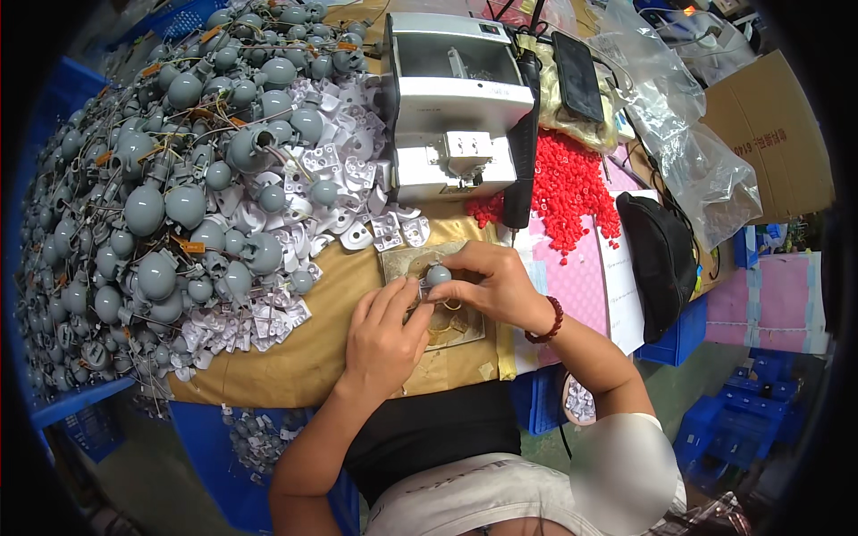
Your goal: Assembling small plastic balls with internal components using a pneumatic tool at a factory workbench.
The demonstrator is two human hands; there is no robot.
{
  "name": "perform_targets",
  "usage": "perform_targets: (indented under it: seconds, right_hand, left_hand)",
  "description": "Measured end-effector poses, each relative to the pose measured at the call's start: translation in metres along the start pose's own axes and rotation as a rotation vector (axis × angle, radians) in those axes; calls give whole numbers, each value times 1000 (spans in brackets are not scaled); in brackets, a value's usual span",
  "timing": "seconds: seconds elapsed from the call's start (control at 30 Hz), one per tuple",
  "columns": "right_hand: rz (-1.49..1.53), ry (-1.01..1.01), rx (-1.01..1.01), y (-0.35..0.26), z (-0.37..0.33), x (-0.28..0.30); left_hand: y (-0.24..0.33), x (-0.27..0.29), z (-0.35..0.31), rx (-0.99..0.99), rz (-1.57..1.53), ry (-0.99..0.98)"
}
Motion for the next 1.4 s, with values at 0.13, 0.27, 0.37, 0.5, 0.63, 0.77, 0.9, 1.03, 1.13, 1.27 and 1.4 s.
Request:
perform_targets:
  seconds: [0.13,0.27,0.37,0.5,0.63,0.77,0.9,1.03,1.13,1.27,1.4]
  right_hand:
    - [-269,19,107,-4,-4,-4]
    - [-237,73,14,-2,-8,-9]
    - [-181,63,-35,-5,-7,-8]
    - [17,241,-21,13,0,17]
    - [-354,632,-9,47,40,77]
    - [127,496,-303,91,59,75]
    - [167,652,-247,54,55,85]
    - [507,777,192,-19,64,101]
    - [577,594,227,-48,87,100]
    - [480,512,257,-52,123,95]
    - [491,500,174,-46,146,82]
  left_hand:
    - [-1,1,0,6,-15,6]
    - [0,-1,11,113,-44,68]
    - [5,1,25,214,-47,52]
    - [6,-2,33,178,-4,15]
    - [7,-5,34,167,16,21]
    - [8,-7,33,163,-2,26]
    - [4,-5,31,164,-15,43]
    - [4,-6,31,182,-29,27]
    - [3,-6,31,191,-45,16]
    - [3,-7,28,181,-1,23]
    - [2,-9,27,179,4,16]
Point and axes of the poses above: each hand's wrist, its own z-axis towards the middle knuckle, its own x-axis out of the back of the hand, y = z × x, the point moved 4 cm from there along z, towards the middle knuckle, and after that the axes turned 5 degrees about y, right-handed, at the moved point
